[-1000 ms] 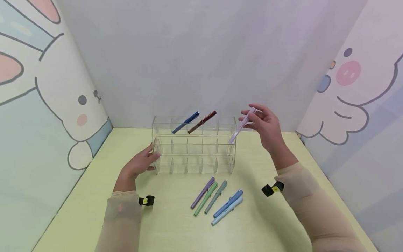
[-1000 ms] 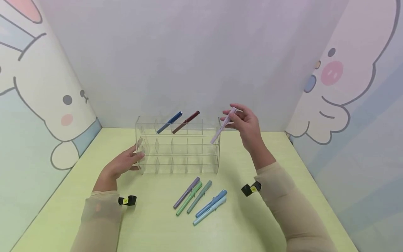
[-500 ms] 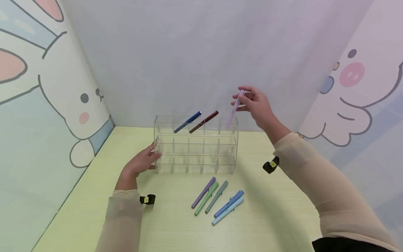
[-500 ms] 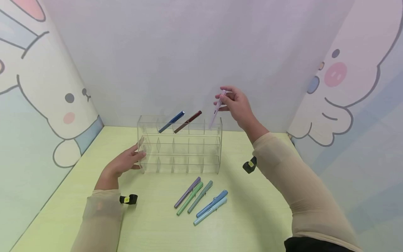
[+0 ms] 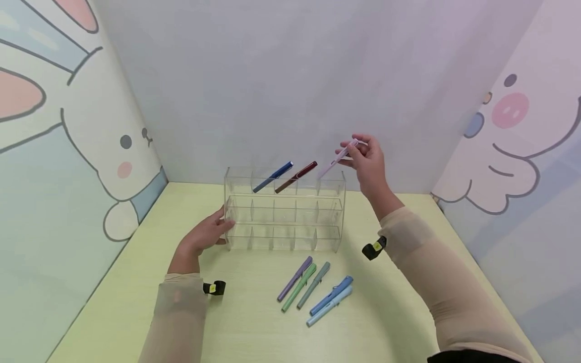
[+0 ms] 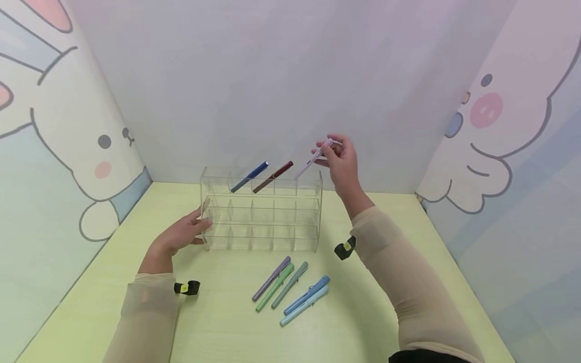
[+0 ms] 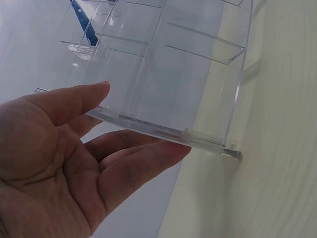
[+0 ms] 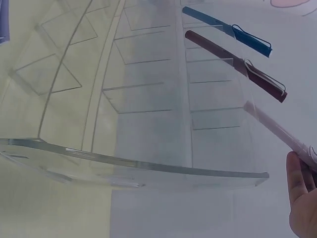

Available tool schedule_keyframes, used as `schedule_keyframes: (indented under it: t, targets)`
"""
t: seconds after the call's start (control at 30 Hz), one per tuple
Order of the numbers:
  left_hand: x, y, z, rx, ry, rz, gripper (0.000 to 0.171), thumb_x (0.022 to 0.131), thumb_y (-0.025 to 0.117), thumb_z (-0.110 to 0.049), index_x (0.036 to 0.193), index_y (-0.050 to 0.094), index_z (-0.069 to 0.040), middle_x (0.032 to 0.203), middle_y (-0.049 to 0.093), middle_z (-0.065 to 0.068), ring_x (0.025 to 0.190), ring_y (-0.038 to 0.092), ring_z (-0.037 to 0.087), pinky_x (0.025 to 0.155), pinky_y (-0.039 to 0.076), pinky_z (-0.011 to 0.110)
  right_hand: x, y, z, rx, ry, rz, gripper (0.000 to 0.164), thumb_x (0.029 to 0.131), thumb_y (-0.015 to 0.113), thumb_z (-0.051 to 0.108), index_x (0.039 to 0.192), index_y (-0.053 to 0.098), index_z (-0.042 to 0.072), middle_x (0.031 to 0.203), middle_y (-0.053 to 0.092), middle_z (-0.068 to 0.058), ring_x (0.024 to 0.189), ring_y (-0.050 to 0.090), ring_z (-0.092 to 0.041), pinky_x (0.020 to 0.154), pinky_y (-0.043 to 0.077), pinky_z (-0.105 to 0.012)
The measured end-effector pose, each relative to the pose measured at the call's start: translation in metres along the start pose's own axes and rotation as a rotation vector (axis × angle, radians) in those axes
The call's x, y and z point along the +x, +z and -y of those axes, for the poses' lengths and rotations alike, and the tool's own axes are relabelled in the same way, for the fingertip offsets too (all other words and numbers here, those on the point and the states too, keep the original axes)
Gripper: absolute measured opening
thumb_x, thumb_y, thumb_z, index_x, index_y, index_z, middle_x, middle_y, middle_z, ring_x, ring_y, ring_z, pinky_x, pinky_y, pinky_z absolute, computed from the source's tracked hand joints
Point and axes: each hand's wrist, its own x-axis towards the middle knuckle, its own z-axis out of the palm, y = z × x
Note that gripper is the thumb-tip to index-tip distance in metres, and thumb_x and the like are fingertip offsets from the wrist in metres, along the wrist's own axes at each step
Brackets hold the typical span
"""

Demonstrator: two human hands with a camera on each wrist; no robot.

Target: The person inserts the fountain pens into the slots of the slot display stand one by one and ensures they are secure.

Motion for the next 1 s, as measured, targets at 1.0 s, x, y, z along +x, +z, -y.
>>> schedule_keyframes:
  t: [1.0]
  targets:
    - [0.000, 0.001, -0.004, 0.009, -0.009, 0.005, 0.065, 0.105, 0.045, -0.033, 0.157, 0.006, -0.040, 0.157, 0.029, 0.020, 0.138, 0.040, 0.041, 0.102, 0.048, 0.052, -0.022, -0.011, -0.029, -0.332, 0.020, 0.234, 0.035, 0.098, 0.061, 0.019, 0.125, 0.060, -0.004, 0.122, 0.062, -0.024, 0.102, 0.065, -0.018, 0.098, 0.053, -0.040]
